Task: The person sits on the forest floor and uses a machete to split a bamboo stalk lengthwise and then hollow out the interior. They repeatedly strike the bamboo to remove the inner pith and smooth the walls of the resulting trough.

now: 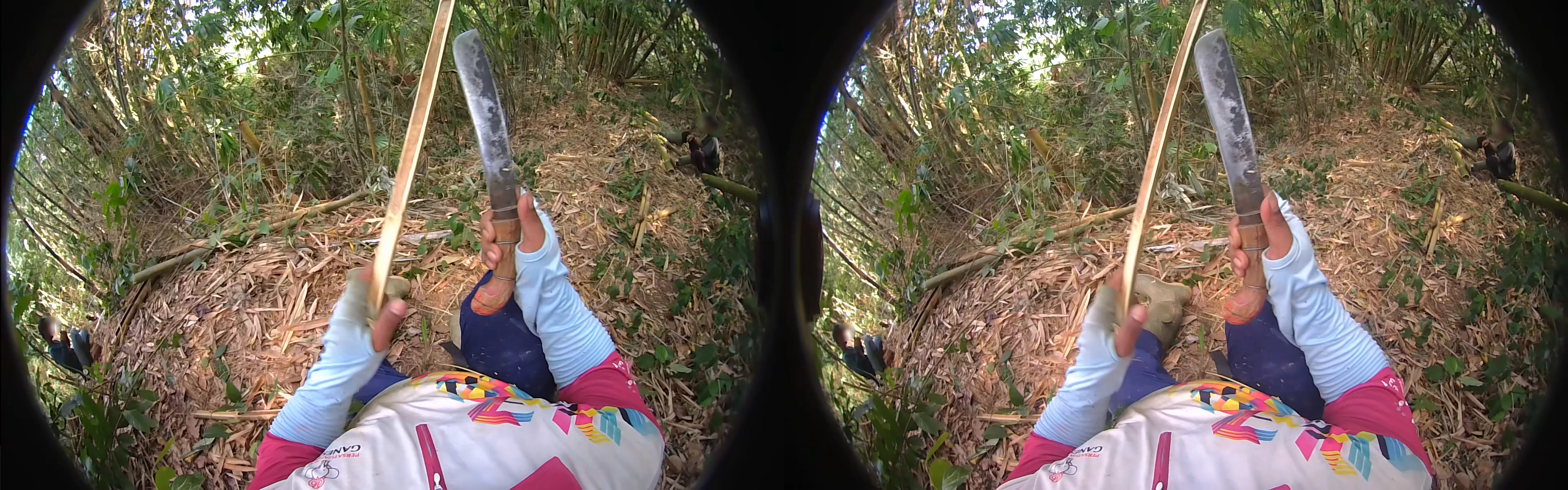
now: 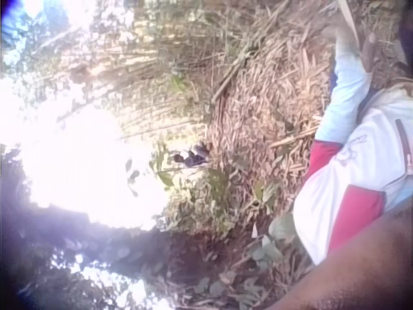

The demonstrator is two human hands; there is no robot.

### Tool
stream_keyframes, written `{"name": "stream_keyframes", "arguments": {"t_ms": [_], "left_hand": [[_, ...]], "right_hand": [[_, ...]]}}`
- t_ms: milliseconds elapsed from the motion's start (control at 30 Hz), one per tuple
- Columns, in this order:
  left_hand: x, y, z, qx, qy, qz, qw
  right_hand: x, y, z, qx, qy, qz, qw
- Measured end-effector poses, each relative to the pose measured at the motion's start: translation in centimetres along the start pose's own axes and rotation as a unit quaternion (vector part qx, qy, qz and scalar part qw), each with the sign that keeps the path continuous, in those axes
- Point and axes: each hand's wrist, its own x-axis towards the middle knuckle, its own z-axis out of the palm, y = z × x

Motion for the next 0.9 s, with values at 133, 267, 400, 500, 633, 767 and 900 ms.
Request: {"name": "stream_keyframes", "arguments": {"t_ms": [133, 267, 400, 500, 633, 767, 900], "left_hand": [[1.0, -3.5, -1.9, 0.11, 0.097, -0.024, 0.989], [1.3, -6.6, -1.2, 0.081, 0.146, -0.029, 0.986], [1.2, -9.1, 0.3, -0.066, 0.2, -0.016, 0.978], [1.0, -9.6, 0.9, -0.139, 0.155, -0.077, 0.975], [0.8, -9.5, 1.8, -0.206, 0.16, -0.117, 0.958], [0.4, -9.9, 2.1, -0.275, 0.2, -0.107, 0.934], [0.4, -10.2, 1.6, -0.317, 0.18, -0.03, 0.931]], "right_hand": [[-0.2, 0.7, 0.1, 0.026, -0.021, 0.002, 0.999], [0.0, 1.2, -0.2, 0.049, -0.05, -0.011, 0.997], [-0.4, 1.0, 0.0, 0.027, -0.048, -0.043, 0.998], [-0.7, 0.9, 0.3, 0.019, -0.053, -0.062, 0.996], [-0.7, 1.3, -0.3, 0.02, -0.073, -0.074, 0.994], [-0.6, 1.6, -0.6, 0.041, -0.059, -0.031, 0.997], [-0.6, 1.5, 0.1, -0.031, -0.017, -0.067, 0.997]]}}
